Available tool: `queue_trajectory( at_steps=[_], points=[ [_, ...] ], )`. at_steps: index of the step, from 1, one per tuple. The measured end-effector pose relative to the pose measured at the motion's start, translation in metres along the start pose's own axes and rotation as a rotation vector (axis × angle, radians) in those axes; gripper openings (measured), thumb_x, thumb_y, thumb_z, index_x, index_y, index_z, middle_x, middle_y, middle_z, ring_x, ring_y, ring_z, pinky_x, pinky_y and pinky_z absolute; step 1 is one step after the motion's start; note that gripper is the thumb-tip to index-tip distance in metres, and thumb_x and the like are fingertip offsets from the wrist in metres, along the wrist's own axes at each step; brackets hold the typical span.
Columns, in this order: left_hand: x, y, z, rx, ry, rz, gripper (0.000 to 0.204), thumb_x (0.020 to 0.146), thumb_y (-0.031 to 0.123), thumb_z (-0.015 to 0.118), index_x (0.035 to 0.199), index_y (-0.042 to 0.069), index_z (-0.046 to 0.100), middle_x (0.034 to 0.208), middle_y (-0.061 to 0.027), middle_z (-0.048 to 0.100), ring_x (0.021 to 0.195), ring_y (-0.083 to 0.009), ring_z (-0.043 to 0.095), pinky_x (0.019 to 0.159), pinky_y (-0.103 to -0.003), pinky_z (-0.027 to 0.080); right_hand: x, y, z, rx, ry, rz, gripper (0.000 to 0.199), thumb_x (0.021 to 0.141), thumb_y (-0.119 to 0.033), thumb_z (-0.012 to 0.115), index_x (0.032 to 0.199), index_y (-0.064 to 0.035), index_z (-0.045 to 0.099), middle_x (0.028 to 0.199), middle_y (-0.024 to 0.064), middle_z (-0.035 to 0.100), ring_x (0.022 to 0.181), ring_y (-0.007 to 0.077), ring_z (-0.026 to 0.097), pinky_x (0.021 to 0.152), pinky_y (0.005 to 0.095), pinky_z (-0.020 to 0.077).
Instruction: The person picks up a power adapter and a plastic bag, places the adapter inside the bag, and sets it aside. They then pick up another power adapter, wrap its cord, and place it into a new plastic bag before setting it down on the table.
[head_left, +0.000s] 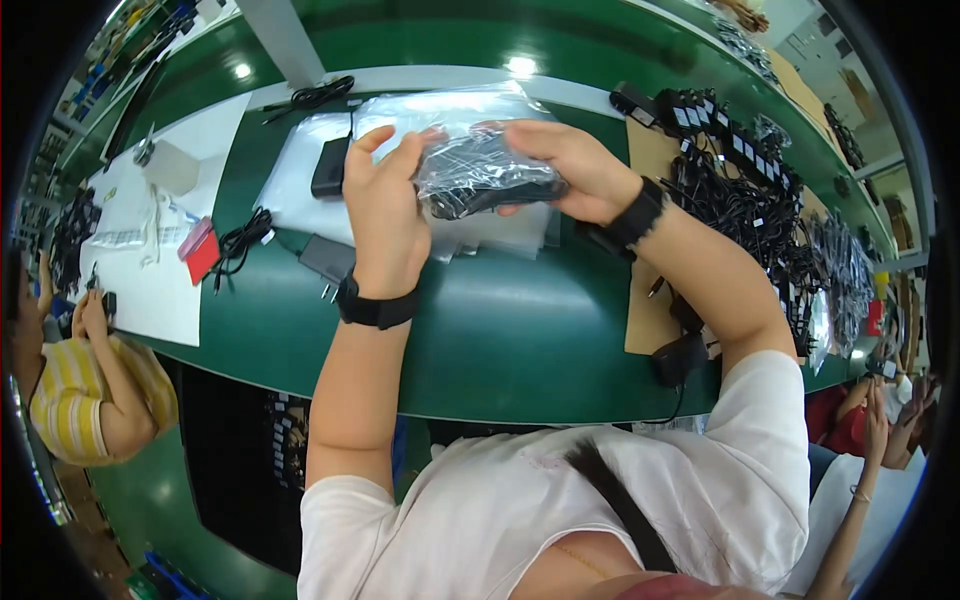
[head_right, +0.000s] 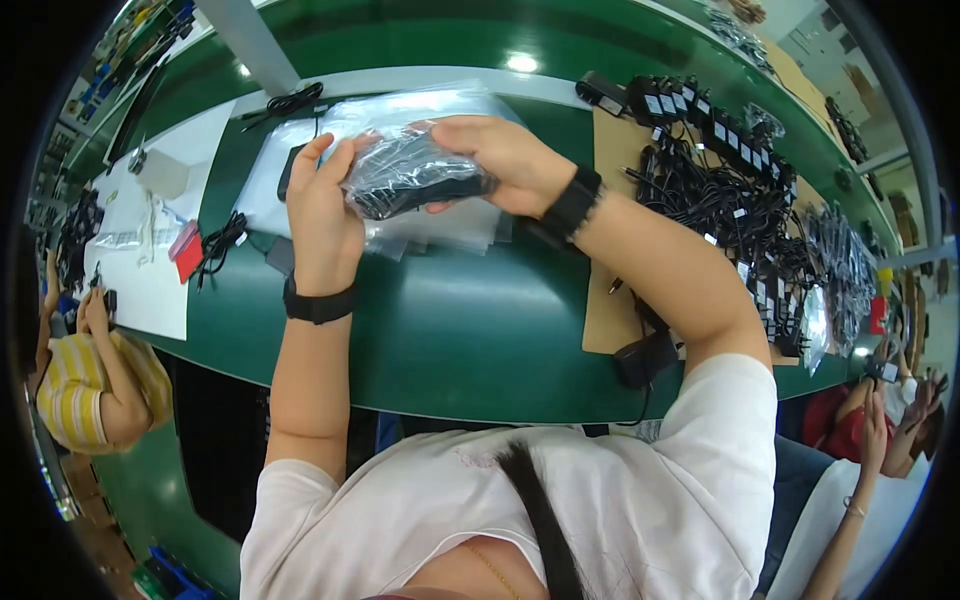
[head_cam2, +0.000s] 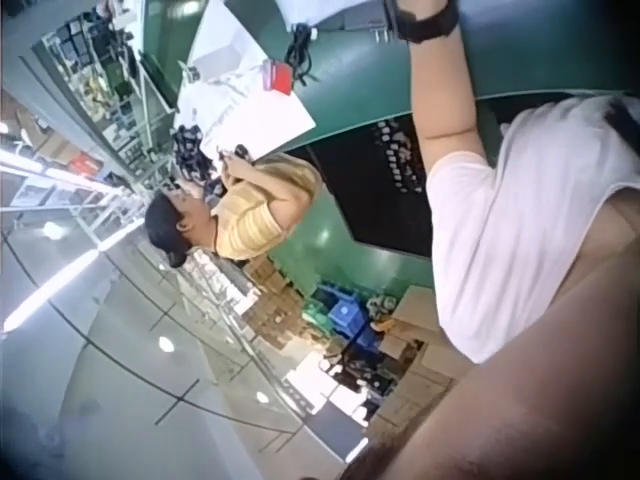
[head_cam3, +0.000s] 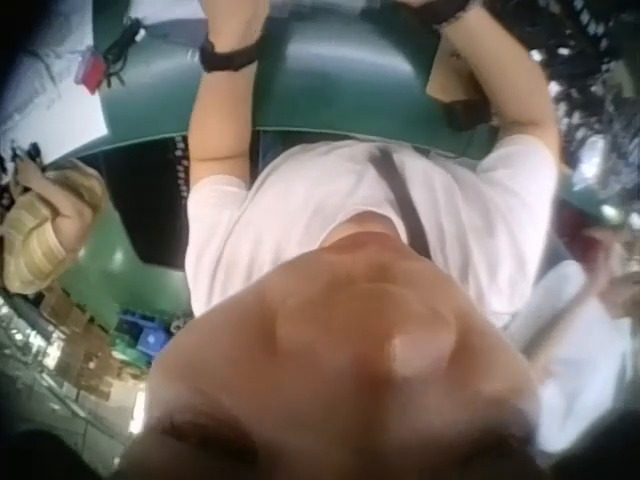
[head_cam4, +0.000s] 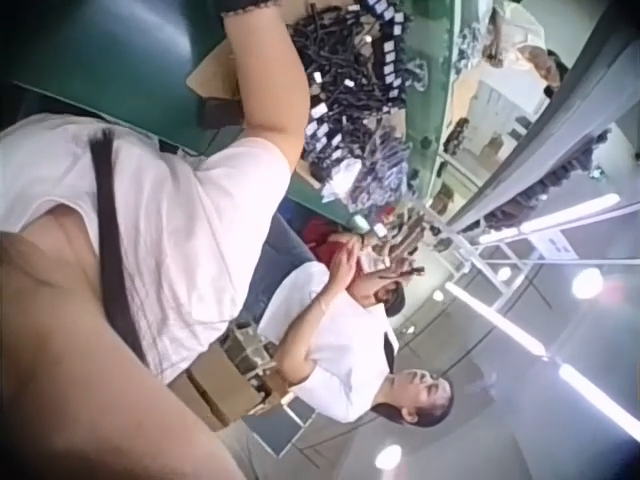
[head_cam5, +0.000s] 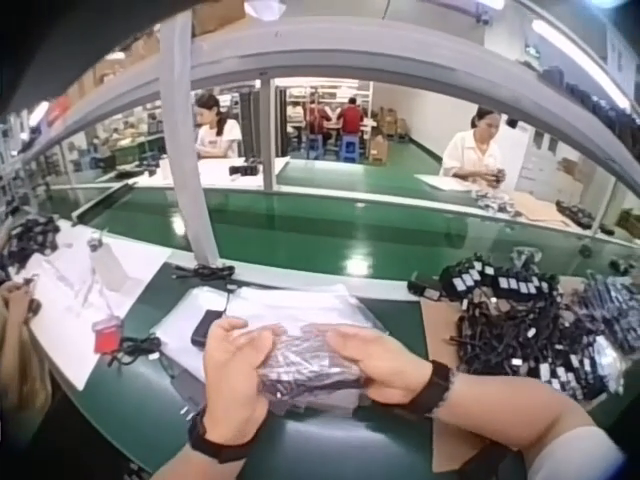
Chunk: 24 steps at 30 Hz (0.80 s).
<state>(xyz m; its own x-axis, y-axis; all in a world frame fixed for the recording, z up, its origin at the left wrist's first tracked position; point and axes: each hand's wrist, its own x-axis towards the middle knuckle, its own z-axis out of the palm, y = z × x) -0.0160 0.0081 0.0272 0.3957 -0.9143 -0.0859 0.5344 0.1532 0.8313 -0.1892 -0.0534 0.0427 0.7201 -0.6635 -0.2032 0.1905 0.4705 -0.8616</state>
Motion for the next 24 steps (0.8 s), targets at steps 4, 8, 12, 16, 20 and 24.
queue_trajectory(
  at_steps=[4,8,12,16,20,24],
  points=[
    [0.008,0.003,-0.008,0.106,0.112,0.221,0.034,0.083,0.004,0.051,0.113,-0.001,0.036,0.113,-0.0185,0.05,0.104,-0.021,0.049,0.088,-0.031,0.039,0.066,-0.022,-0.048,-0.272,0.371,-0.184,0.026,0.089,-0.013,0.047,0.109,0.0009,0.055,0.1,0.0099,0.059,0.089,0.0184,0.057,0.072,0.0329,0.05],
    [0.008,0.001,-0.006,0.323,0.069,0.51,0.032,0.082,0.004,0.052,0.111,-0.002,0.038,0.114,-0.0162,0.047,0.106,-0.0208,0.048,0.092,-0.03,0.036,0.132,-0.064,-0.16,-1.693,0.748,-0.868,0.024,0.084,-0.015,0.048,0.103,-0.0125,0.062,0.11,0.0141,0.057,0.099,0.0305,0.053,0.082,0.0377,0.0427],
    [0.013,-0.005,-0.013,0.395,0.085,0.517,0.02,0.082,0.003,0.052,0.101,-0.002,0.047,0.107,-0.0128,0.053,0.1,-0.0169,0.05,0.085,-0.027,0.039,0.153,-0.038,-0.2,-2.245,0.81,-0.35,0.035,0.085,-0.034,0.048,0.115,-0.0187,0.055,0.129,0.0094,0.043,0.118,0.028,0.041,0.093,0.0456,0.036],
    [0.01,-0.002,-0.003,0.424,0.052,0.481,0.015,0.083,0.007,0.053,0.096,-0.001,0.051,0.102,-0.0097,0.056,0.088,-0.0132,0.053,0.074,-0.024,0.042,0.147,-0.077,-0.21,-1.859,0.61,-0.161,0.051,0.083,-0.044,0.049,0.124,-0.0154,0.048,0.123,0.0165,0.049,0.11,0.0311,0.048,0.093,0.0379,0.0385],
    [0.007,0.002,-0.008,0.468,0.081,0.438,0.015,0.083,0.007,0.054,0.096,-0.001,0.052,0.103,-0.01,0.056,0.091,-0.0136,0.054,0.079,-0.025,0.042,0.093,-0.108,-0.176,-2.214,0.425,0.133,0.059,0.07,-0.028,0.064,0.122,-0.0068,0.048,0.111,0.0192,0.056,0.101,0.0332,0.054,0.086,0.0354,0.0446],
    [0.001,-0.003,-0.004,0.452,0.031,0.488,0.014,0.083,0.007,0.054,0.095,0.0,0.052,0.103,-0.0102,0.057,0.096,-0.0155,0.053,0.086,-0.029,0.041,0.022,-0.084,-0.176,-2.107,0.374,0.282,0.082,0.062,-0.02,0.071,0.134,-0.0113,0.031,0.107,0.0215,0.057,0.096,0.0366,0.055,0.085,0.0389,0.0442]
  ],
)
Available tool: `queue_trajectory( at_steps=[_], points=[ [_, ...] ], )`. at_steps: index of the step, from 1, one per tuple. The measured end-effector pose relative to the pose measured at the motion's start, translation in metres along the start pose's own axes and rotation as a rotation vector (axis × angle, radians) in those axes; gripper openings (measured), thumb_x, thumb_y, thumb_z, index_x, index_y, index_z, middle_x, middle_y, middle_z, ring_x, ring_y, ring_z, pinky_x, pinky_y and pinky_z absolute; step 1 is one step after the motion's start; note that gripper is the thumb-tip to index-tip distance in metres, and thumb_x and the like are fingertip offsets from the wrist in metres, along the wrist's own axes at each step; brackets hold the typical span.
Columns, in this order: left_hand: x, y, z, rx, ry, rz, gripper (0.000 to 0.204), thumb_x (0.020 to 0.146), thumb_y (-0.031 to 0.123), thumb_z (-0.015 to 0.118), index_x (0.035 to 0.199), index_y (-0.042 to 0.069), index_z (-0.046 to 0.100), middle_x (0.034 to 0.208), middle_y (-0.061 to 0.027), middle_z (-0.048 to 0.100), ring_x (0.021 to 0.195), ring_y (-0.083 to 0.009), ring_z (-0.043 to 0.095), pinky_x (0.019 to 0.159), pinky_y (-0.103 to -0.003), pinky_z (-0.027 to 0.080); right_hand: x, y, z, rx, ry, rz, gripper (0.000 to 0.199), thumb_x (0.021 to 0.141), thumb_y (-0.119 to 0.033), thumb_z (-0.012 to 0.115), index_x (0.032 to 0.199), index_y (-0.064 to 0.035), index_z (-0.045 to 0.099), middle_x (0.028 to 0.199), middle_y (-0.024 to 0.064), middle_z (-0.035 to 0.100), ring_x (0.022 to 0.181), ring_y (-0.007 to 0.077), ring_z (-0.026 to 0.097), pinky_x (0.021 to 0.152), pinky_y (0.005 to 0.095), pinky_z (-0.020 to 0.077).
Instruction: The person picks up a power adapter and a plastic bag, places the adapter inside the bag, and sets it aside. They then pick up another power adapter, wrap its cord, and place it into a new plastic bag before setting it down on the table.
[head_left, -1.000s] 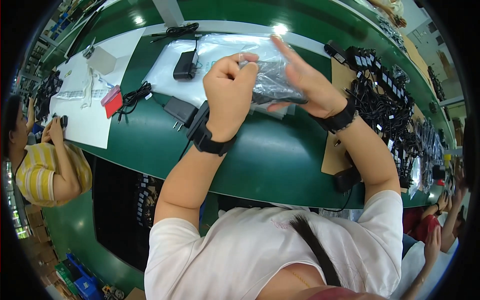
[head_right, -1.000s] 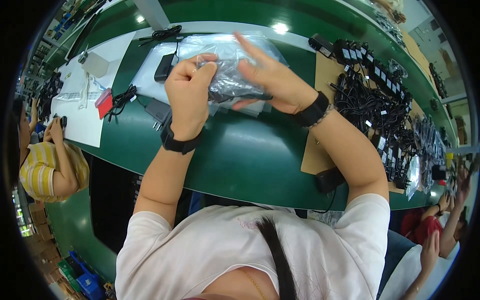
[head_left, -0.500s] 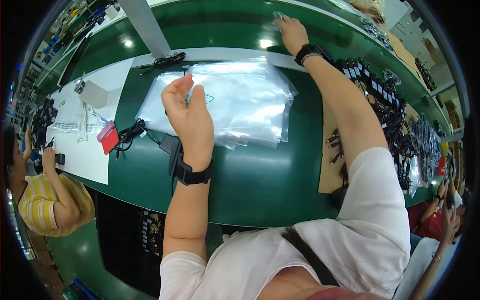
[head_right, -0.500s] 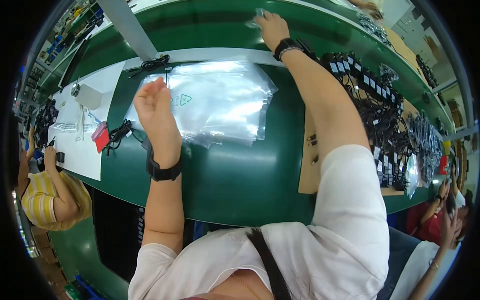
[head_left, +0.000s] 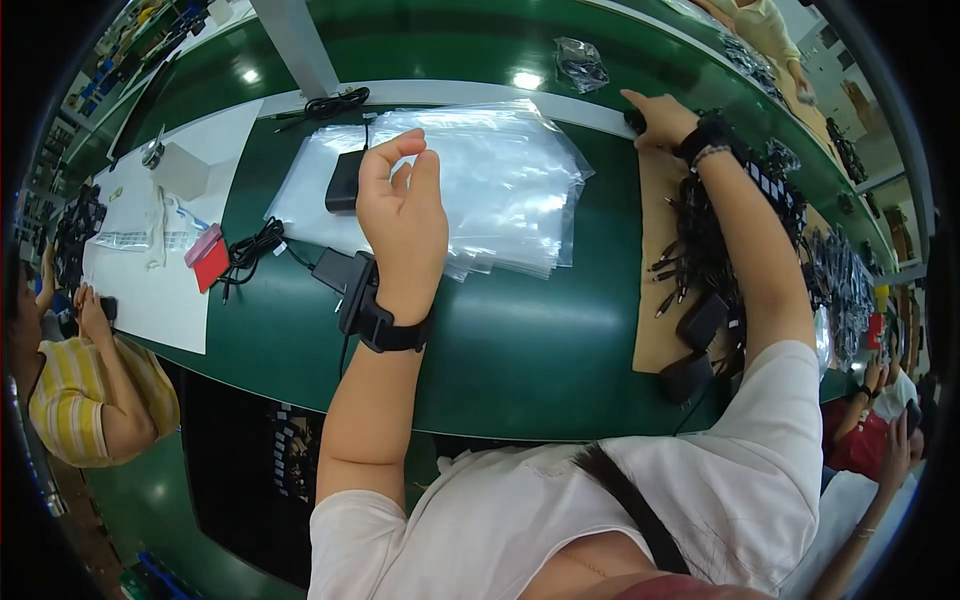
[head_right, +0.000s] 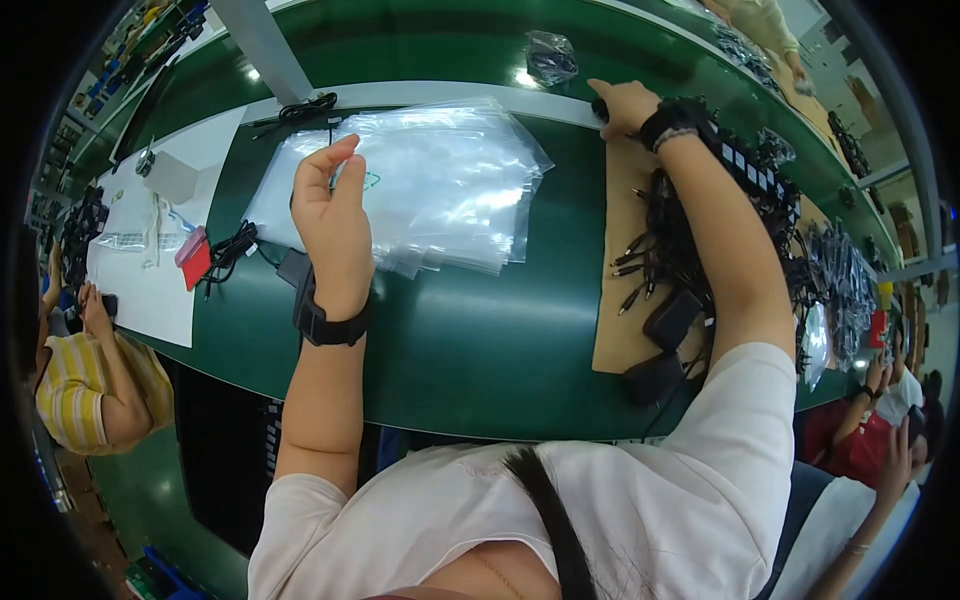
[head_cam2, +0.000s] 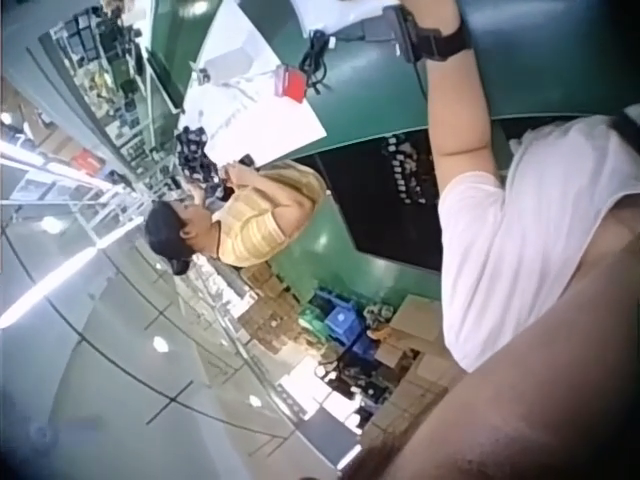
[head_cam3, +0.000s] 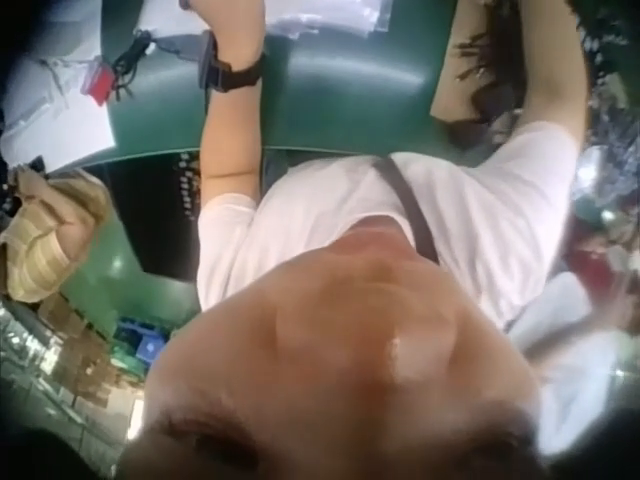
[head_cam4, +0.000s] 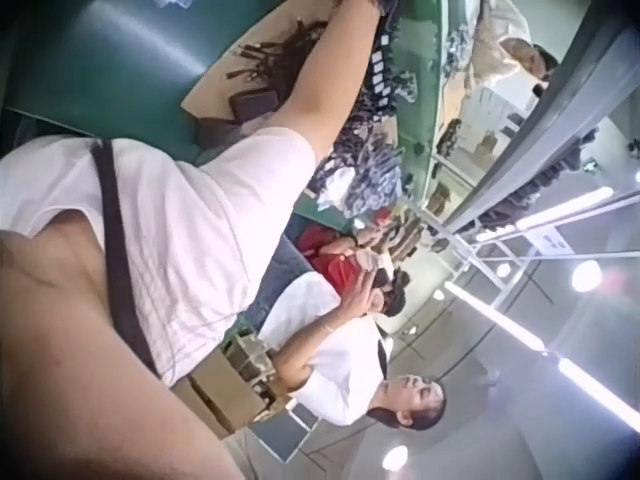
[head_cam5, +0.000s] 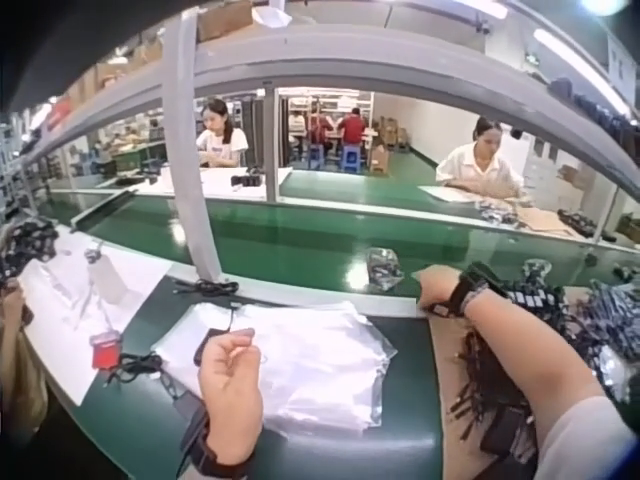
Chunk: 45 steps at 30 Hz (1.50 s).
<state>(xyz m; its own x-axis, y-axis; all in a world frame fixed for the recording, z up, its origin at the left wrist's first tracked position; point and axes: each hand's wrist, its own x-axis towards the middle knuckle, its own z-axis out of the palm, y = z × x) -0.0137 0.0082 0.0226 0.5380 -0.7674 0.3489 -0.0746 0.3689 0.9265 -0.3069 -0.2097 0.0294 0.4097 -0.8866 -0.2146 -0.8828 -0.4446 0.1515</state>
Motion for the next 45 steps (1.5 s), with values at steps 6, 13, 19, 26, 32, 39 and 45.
queue_trajectory(
  at_steps=[6,13,19,26,32,39,45],
  points=[
    [-0.008,-0.012,0.016,0.013,-0.15,0.01,0.019,0.081,0.009,0.058,0.097,0.0,0.053,0.105,-0.0098,0.056,0.101,-0.0175,0.052,0.089,-0.032,0.04,-0.058,-0.014,-0.017,0.376,0.276,0.118,0.071,0.061,-0.012,0.072,0.121,-0.0103,0.033,0.084,0.0204,0.057,0.086,0.0271,0.057,0.072,0.0352,0.0452],
    [-0.056,-0.002,0.038,-0.245,-0.81,-0.353,0.09,0.069,0.024,0.076,0.137,0.004,0.021,0.131,-0.0122,0.038,0.115,-0.0206,0.043,0.095,-0.031,0.035,-0.157,-0.097,-0.077,0.802,0.13,-0.551,0.041,0.063,-0.007,0.07,0.099,-0.0024,0.05,0.089,0.0051,0.055,0.082,0.0124,0.054,0.077,0.0257,0.0436],
    [-0.049,0.021,0.035,-0.595,-0.768,-0.204,0.082,0.067,0.034,0.077,0.13,0.001,0.036,0.127,-0.0093,0.043,0.114,-0.0169,0.043,0.095,-0.03,0.034,-0.169,-0.134,-0.045,1.579,-0.266,-0.5,0.04,0.076,-0.015,0.065,0.109,-0.0036,0.045,0.091,0.0039,0.056,0.092,0.0113,0.052,0.077,0.0245,0.0419],
    [-0.012,0.03,0.006,-1.195,-0.353,-0.421,0.05,0.074,0.041,0.064,0.111,0.013,0.047,0.121,-0.0086,0.05,0.115,-0.0258,0.046,0.1,-0.051,0.033,-0.161,-0.156,-0.018,1.746,-0.369,-0.673,0.04,0.074,-0.005,0.067,0.107,-0.0043,0.044,0.08,0.0002,0.049,0.075,0.0073,0.046,0.068,0.0205,0.0391],
    [0.0,0.037,-0.007,-1.337,-0.33,-0.353,0.044,0.076,0.039,0.063,0.108,0.011,0.049,0.117,-0.0111,0.053,0.113,-0.028,0.047,0.099,-0.052,0.034,-0.145,-0.137,-0.004,0.957,0.255,-0.502,0.032,0.068,-0.009,0.065,0.092,-0.0061,0.044,0.082,0.0034,0.049,0.076,0.0118,0.049,0.061,0.0239,0.0412],
    [-0.021,0.038,0.014,-0.72,-0.546,-0.575,0.035,0.079,0.013,0.064,0.107,0.001,0.047,0.099,-0.0163,0.059,0.089,-0.0252,0.06,0.076,-0.034,0.05,-0.145,-0.138,-0.025,1.68,0.276,-0.179,0.028,0.085,-0.01,0.055,0.108,0.0019,0.046,0.086,0.0105,0.061,0.064,0.0131,0.059,0.054,0.0207,0.0465],
    [-0.041,0.023,0.029,-0.651,-0.518,-0.644,0.03,0.077,0.013,0.068,0.097,0.001,0.05,0.086,-0.004,0.055,0.075,-0.0115,0.055,0.067,-0.025,0.048,-0.159,-0.155,-0.021,1.881,0.379,-0.194,0.021,0.088,-0.011,0.05,0.106,0.0005,0.05,0.092,0.0096,0.061,0.075,0.013,0.06,0.063,0.0215,0.0494]
  ],
)
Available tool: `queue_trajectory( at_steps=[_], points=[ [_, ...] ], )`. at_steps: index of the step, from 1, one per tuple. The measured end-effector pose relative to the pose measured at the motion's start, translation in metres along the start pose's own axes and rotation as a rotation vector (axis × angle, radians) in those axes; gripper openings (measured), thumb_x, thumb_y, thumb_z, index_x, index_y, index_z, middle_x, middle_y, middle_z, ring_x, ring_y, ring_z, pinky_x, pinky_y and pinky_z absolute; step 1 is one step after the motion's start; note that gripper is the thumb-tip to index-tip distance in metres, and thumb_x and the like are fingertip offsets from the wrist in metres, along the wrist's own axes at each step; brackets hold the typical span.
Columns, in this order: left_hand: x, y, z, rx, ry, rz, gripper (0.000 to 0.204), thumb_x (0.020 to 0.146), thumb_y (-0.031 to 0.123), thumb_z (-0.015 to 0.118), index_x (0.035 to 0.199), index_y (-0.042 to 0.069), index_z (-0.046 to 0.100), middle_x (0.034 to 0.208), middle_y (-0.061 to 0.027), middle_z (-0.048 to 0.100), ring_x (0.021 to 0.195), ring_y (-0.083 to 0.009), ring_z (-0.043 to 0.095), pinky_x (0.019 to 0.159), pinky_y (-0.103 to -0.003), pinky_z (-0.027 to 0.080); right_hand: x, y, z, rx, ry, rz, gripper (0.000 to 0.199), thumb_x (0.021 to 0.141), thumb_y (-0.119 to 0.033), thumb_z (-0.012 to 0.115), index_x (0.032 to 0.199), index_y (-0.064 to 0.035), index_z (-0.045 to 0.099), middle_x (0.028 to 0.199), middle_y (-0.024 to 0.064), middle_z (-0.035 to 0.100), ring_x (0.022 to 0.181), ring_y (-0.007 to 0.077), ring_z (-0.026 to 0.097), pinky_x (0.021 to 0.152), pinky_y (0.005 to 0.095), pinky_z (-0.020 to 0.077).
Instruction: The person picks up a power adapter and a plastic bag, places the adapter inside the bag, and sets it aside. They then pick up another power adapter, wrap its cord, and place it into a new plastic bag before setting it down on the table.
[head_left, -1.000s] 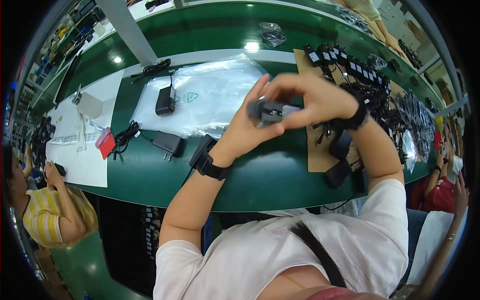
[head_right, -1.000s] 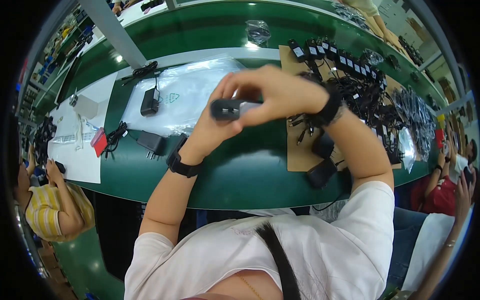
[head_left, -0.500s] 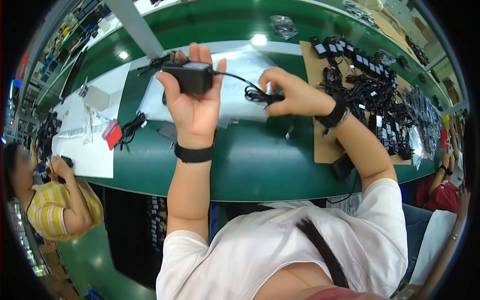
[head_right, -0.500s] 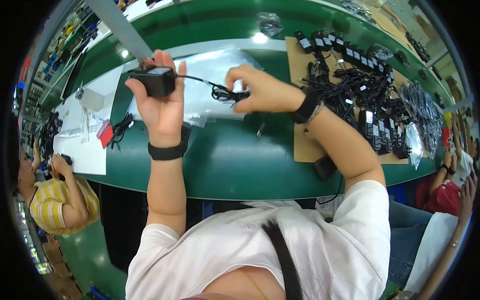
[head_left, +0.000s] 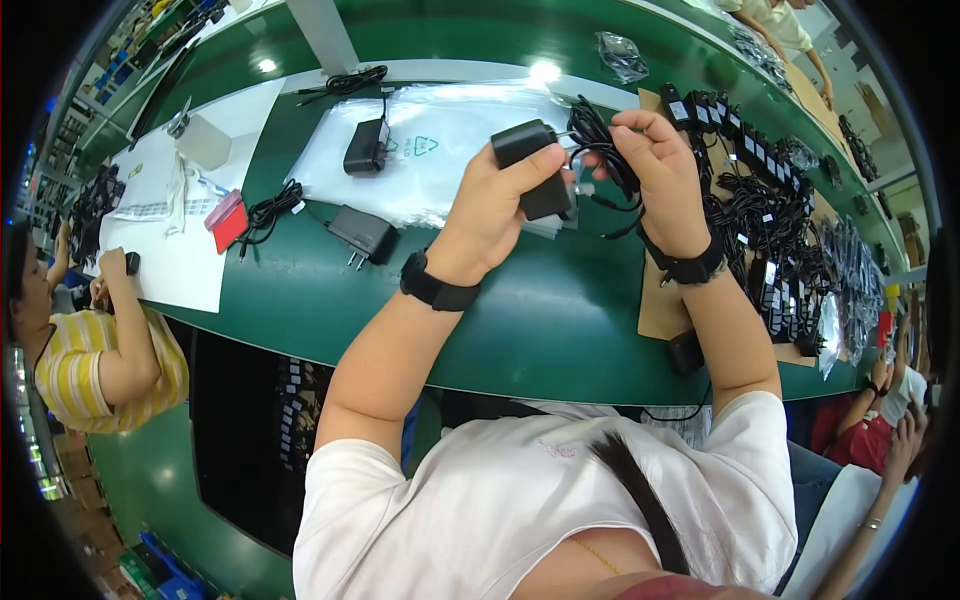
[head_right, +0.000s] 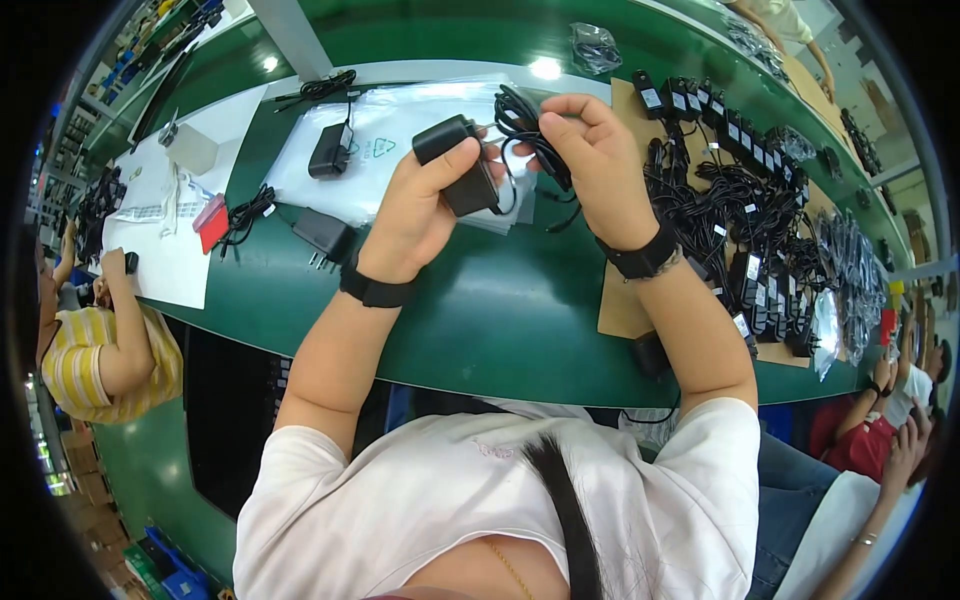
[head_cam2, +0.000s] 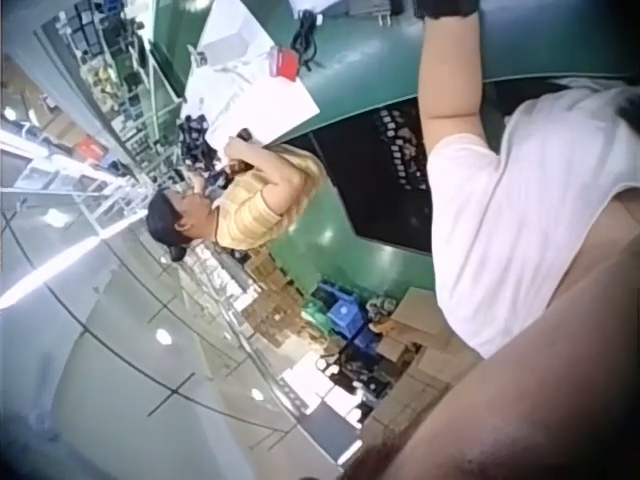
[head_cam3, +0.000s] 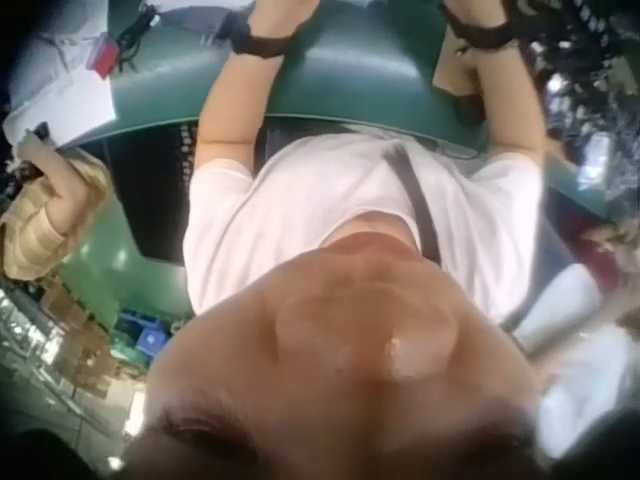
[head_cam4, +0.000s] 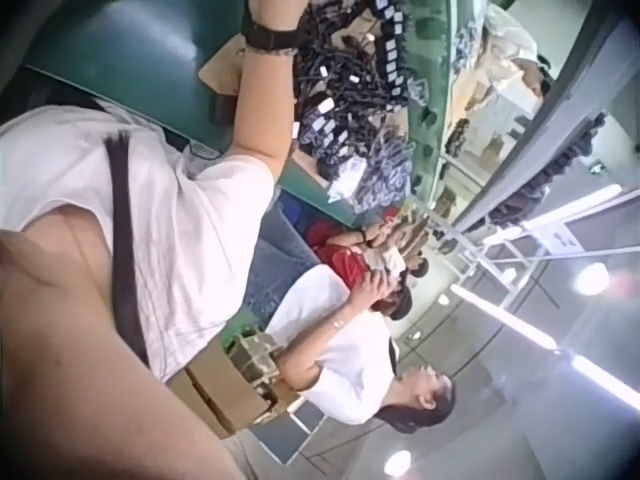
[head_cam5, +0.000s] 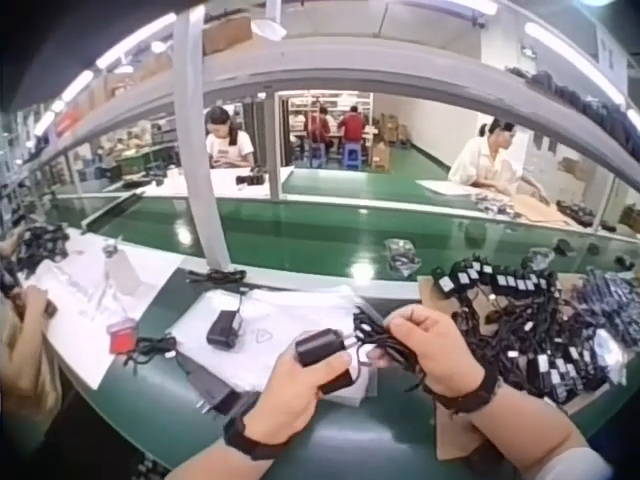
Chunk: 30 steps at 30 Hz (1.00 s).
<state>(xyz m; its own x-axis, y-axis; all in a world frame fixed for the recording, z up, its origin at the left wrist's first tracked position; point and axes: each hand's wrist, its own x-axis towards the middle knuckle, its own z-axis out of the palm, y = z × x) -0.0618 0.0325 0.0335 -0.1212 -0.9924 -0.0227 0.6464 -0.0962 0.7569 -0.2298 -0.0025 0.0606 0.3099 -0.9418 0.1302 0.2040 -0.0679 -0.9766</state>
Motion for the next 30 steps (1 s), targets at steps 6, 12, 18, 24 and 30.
queue_trajectory(
  at_steps=[6,12,18,24,30],
  points=[
    [-0.001,-0.009,0.006,-0.009,0.039,0.027,0.028,0.077,0.013,0.068,0.096,0.002,0.05,0.082,-0.0039,0.057,0.075,-0.0124,0.056,0.066,-0.026,0.048,0.0,0.016,-0.011,0.192,-0.026,0.042,0.036,0.09,-0.013,0.048,0.124,-0.0012,0.043,0.096,0.0079,0.059,0.077,0.0116,0.059,0.069,0.0215,0.0494],
    [0.002,-0.011,0.004,0.0,0.005,0.0,0.028,0.077,0.013,0.068,0.095,0.002,0.05,0.083,-0.0039,0.057,0.076,-0.0122,0.056,0.067,-0.026,0.048,-0.002,0.019,-0.017,0.368,-0.105,0.126,0.037,0.092,-0.018,0.044,0.125,-0.0005,0.041,0.099,0.008,0.057,0.073,0.0114,0.057,0.067,0.0225,0.0495],
    [0.001,-0.017,0.006,0.047,-0.024,0.036,0.026,0.077,0.012,0.068,0.095,0.002,0.051,0.084,-0.0043,0.057,0.074,-0.0124,0.056,0.067,-0.026,0.048,-0.002,0.019,-0.017,0.194,-0.063,0.115,0.038,0.093,-0.02,0.042,0.124,0.0018,0.041,0.098,0.01,0.057,0.07,0.0105,0.055,0.064,0.0213,0.0482],
    [0.005,-0.016,0.001,0.011,-0.003,0.048,0.024,0.077,0.01,0.067,0.093,0.001,0.052,0.084,-0.0041,0.057,0.074,-0.0123,0.056,0.066,-0.025,0.048,-0.003,0.021,-0.018,0.373,-0.104,0.098,0.037,0.093,-0.021,0.044,0.121,0.0027,0.044,0.095,0.0091,0.058,0.07,0.0104,0.056,0.063,0.0209,0.0478],
    [0.003,-0.021,0.005,0.002,-0.048,0.034,0.026,0.078,0.009,0.065,0.096,0.0,0.048,0.086,-0.008,0.058,0.074,-0.015,0.058,0.069,-0.027,0.049,-0.006,0.028,-0.013,0.162,-0.107,0.061,0.033,0.093,-0.016,0.043,0.12,0.0028,0.046,0.099,0.0072,0.058,0.076,0.0106,0.056,0.07,0.021,0.0473]
  ],
)
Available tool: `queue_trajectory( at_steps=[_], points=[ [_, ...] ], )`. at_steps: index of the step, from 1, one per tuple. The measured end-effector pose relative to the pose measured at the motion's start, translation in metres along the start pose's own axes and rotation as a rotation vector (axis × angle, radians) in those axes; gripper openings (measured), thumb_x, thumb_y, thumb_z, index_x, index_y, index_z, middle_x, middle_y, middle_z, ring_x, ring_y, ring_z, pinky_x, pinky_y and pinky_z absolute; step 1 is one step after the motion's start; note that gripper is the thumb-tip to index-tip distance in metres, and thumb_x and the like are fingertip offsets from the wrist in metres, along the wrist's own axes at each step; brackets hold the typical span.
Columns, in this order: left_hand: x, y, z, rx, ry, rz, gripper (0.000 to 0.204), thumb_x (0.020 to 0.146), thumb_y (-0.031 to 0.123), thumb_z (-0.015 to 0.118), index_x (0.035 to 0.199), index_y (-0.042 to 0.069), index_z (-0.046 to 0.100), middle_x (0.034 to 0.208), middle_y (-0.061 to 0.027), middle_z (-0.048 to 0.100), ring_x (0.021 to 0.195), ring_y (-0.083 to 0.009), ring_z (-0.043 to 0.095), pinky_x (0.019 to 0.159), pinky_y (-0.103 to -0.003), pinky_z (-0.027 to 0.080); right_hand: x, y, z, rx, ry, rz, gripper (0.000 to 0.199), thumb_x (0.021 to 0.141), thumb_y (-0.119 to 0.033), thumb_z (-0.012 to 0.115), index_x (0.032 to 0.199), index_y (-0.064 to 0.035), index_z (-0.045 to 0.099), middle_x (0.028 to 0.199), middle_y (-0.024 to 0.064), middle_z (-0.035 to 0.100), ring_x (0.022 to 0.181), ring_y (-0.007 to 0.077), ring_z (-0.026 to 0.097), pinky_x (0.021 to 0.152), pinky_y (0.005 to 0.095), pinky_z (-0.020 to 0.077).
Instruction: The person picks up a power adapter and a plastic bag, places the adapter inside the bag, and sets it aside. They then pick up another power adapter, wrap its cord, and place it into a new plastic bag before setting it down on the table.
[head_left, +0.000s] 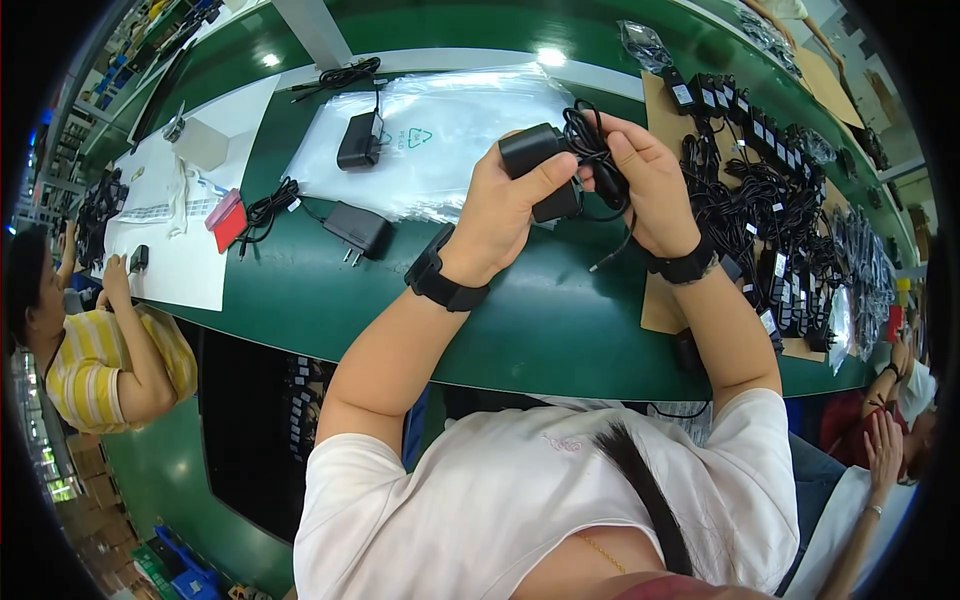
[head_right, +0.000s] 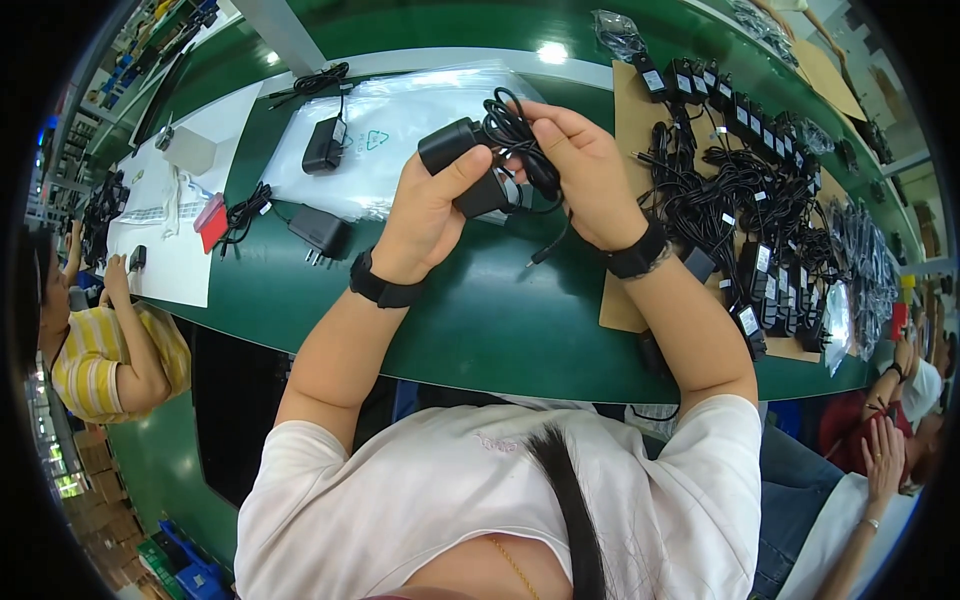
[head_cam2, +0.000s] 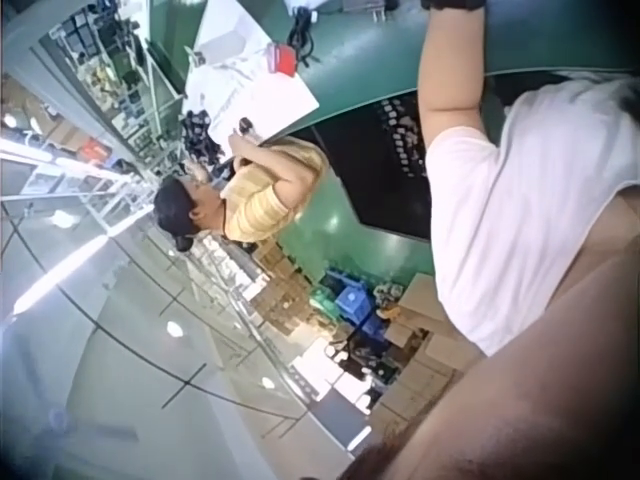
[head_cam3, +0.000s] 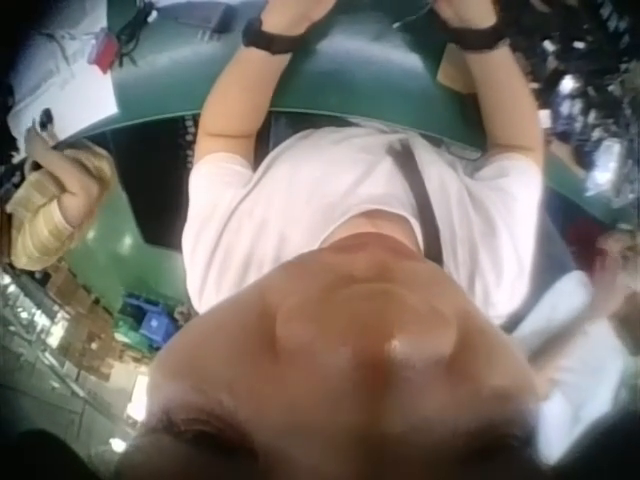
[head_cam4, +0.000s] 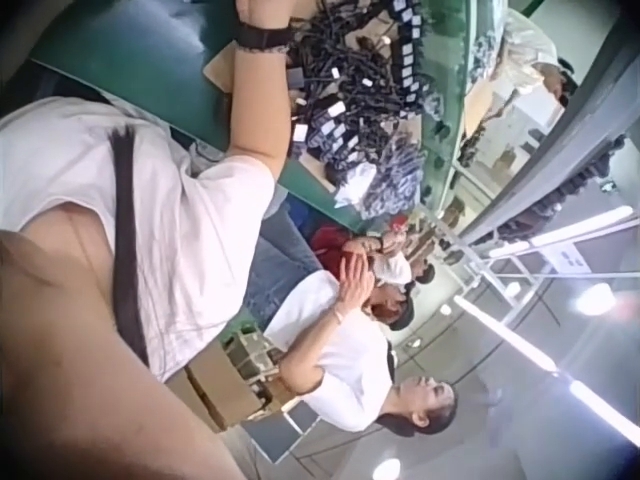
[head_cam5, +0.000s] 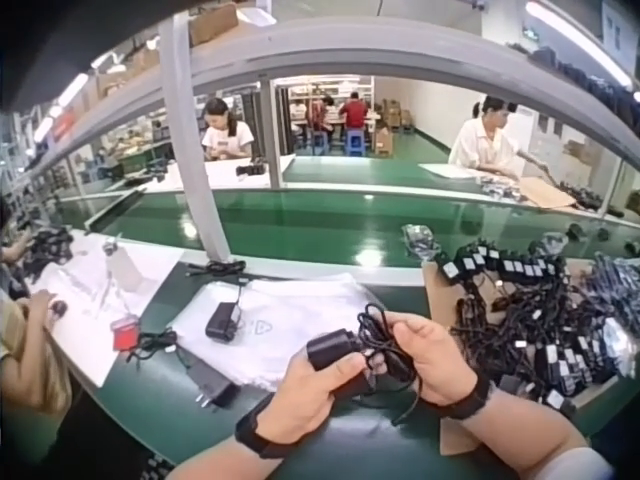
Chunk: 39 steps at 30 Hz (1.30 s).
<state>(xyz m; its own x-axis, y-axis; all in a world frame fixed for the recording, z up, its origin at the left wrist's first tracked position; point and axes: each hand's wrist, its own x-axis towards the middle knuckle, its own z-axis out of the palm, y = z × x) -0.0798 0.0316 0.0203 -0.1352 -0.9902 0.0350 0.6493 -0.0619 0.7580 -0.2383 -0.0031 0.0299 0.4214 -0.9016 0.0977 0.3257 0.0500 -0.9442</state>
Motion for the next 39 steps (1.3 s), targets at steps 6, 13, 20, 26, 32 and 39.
queue_trajectory(
  at_steps=[6,13,20,26,32,39],
  points=[
    [0.001,0.0,-0.008,0.15,0.018,0.093,0.034,0.076,0.01,0.069,0.1,-0.001,0.049,0.089,-0.0068,0.058,0.08,-0.0133,0.056,0.073,-0.026,0.048,-0.003,0.006,0.004,-0.54,-0.024,-0.257,0.029,0.089,-0.005,0.045,0.116,0.0031,0.05,0.105,0.0103,0.057,0.095,0.0194,0.055,0.085,0.0253,0.0412],
    [-0.004,-0.002,0.001,0.102,0.142,0.075,0.041,0.068,0.002,0.072,0.105,-0.003,0.054,0.091,-0.0061,0.058,0.082,-0.0119,0.056,0.074,-0.025,0.048,-0.011,0.004,0.021,-1.067,-0.039,-0.602,0.04,0.077,0.008,0.045,0.116,0.0029,0.049,0.114,0.0173,0.05,0.105,0.0323,0.048,0.09,0.0327,0.0374],
    [-0.006,0.025,0.004,0.51,0.281,0.449,0.029,0.064,0.003,0.072,0.089,-0.002,0.058,0.076,-0.0022,0.058,0.067,-0.0082,0.055,0.061,-0.021,0.046,-0.012,0.003,0.017,-0.958,0.022,-0.596,0.032,0.087,-0.019,0.05,0.111,0.0018,0.054,0.106,0.0129,0.056,0.091,0.0203,0.056,0.082,0.0305,0.0437],
    [-0.008,0.027,-0.008,0.708,0.215,0.74,0.031,0.062,-0.003,0.072,0.09,-0.001,0.06,0.083,-0.0065,0.061,0.071,-0.0103,0.058,0.064,-0.023,0.048,-0.009,-0.001,0.006,0.331,-0.189,0.635,0.046,0.094,-0.037,0.034,0.093,0.0031,0.056,0.075,0.0093,0.062,0.064,0.0145,0.06,0.058,0.0275,0.0514],
    [-0.014,0.001,-0.001,0.536,-0.006,0.505,0.035,0.062,0.0,0.073,0.094,-0.003,0.058,0.085,-0.0063,0.061,0.075,-0.0107,0.058,0.068,-0.024,0.048,-0.007,0.008,0.013,0.468,0.035,0.516,0.029,0.094,-0.02,0.037,0.105,0.001,0.054,0.097,0.0078,0.06,0.084,0.0163,0.06,0.075,0.0302,0.0504],
    [-0.006,-0.005,0.01,0.12,0.19,0.235,0.026,0.07,-0.001,0.066,0.094,-0.003,0.056,0.083,-0.0062,0.061,0.072,-0.0125,0.058,0.067,-0.025,0.048,-0.014,0.005,0.015,0.258,0.152,0.255,0.022,0.087,-0.002,0.045,0.106,0.0025,0.054,0.094,0.0023,0.059,0.083,0.0095,0.056,0.077,0.0242,0.0447]
  ],
)
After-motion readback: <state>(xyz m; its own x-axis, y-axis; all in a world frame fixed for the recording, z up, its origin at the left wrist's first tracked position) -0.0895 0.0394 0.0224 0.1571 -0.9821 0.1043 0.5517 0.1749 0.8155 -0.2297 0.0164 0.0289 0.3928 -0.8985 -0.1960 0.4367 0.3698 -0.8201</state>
